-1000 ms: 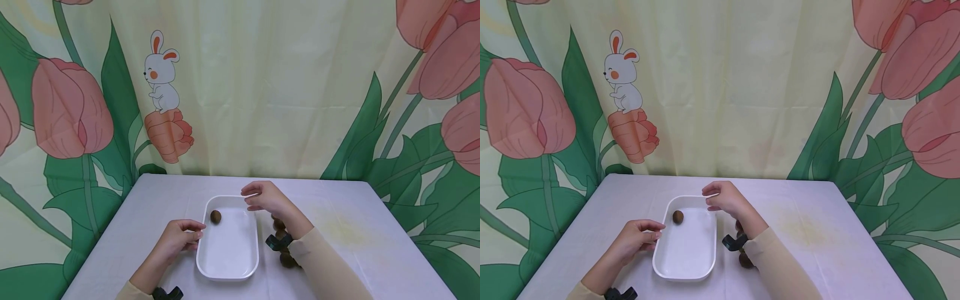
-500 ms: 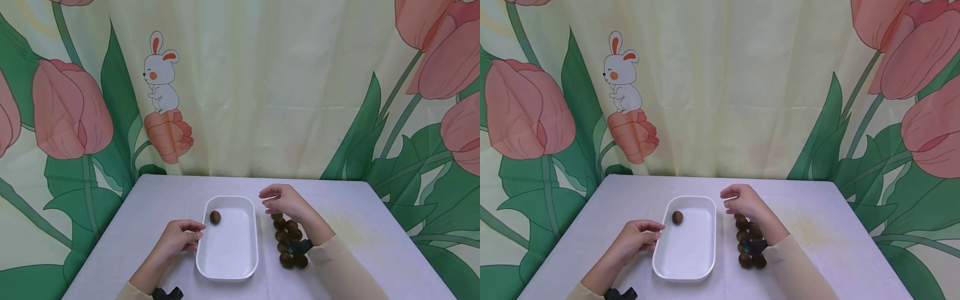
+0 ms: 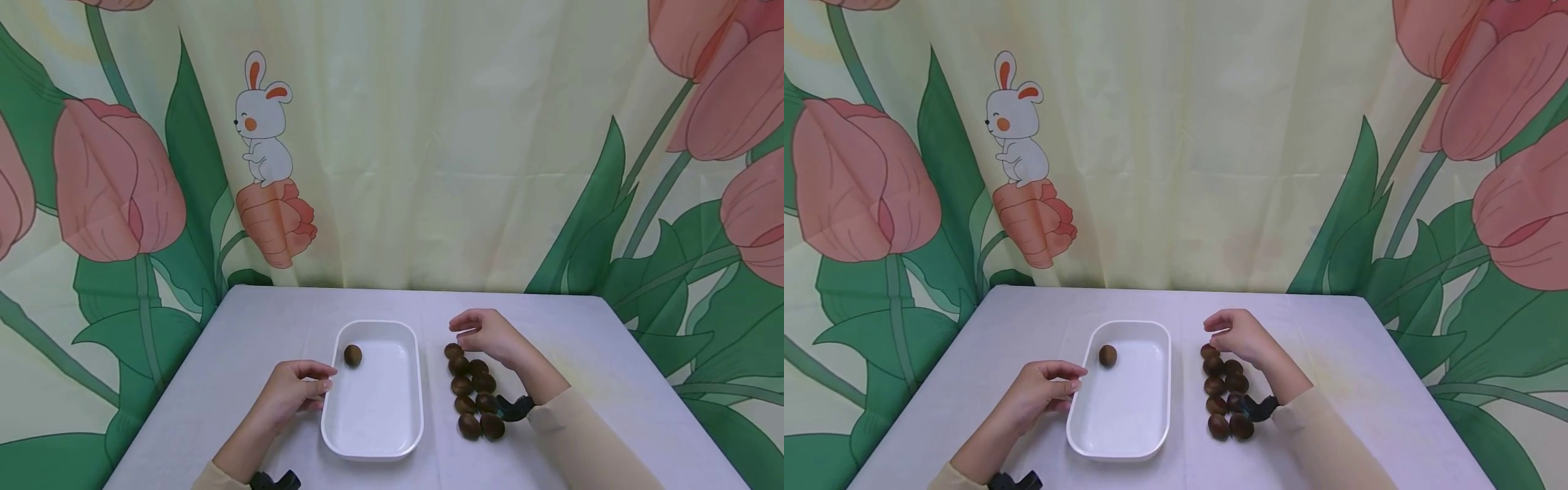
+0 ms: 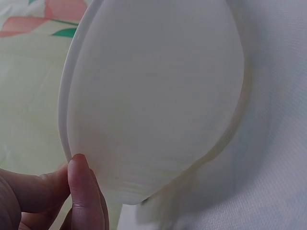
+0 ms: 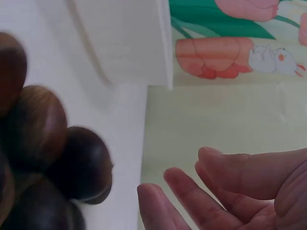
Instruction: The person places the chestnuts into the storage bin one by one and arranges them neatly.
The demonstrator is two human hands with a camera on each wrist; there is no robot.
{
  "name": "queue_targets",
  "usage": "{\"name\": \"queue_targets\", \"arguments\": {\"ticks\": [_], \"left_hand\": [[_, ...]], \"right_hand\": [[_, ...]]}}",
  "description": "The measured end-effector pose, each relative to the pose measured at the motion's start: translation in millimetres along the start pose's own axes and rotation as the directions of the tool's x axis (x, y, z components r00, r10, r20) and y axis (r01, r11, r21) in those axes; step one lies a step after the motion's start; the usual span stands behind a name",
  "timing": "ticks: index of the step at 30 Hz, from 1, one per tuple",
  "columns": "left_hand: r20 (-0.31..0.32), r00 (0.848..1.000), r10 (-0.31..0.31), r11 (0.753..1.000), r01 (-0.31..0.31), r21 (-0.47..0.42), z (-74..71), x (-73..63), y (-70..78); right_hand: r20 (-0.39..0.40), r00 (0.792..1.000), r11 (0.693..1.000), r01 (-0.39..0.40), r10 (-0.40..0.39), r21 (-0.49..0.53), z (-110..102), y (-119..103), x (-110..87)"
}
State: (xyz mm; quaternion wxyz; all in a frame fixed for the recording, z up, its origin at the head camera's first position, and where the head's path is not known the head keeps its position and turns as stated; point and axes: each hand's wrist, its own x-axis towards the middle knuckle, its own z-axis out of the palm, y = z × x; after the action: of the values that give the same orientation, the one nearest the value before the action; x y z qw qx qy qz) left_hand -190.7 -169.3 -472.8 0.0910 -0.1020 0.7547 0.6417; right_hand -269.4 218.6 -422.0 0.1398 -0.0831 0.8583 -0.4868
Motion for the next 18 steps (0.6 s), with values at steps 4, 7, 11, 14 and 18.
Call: {"name": "queue_targets", "arguments": {"ticks": [4,7,11,14,18], "left_hand": [[-0.002,1.0,-0.003,1.0,0.003,0.003,0.0,-0.1,0.1],[-0.002,1.0,-0.004,1.0,0.004,0.01,-0.2,0.7,-0.8],[0.001,1.0,0.002,1.0,-0.002,0.01,-0.7,1.4,-1.4],[0.002,1.0,0.002,1.0,-0.002,0.01,-0.9,1.6,-1.4],[0.002,1.0,0.0,1.0,0.0,0.012,-1.0,2.2,-1.4]], "right_hand": [[0.003,1.0,0.998,-0.021,0.022,-0.058,-2.6,8.7,-0.1],[-0.004,0.999,0.995,-0.05,0.05,-0.082,-3.0,16.2,3.1],[-0.002,0.998,0.994,-0.061,0.061,-0.093,-2.9,24.0,8.0],[0.002,0.998,0.992,-0.065,0.065,-0.104,-3.1,27.2,10.6],[0.009,0.997,0.991,-0.071,0.073,-0.115,-2.9,31.0,14.0]]}}
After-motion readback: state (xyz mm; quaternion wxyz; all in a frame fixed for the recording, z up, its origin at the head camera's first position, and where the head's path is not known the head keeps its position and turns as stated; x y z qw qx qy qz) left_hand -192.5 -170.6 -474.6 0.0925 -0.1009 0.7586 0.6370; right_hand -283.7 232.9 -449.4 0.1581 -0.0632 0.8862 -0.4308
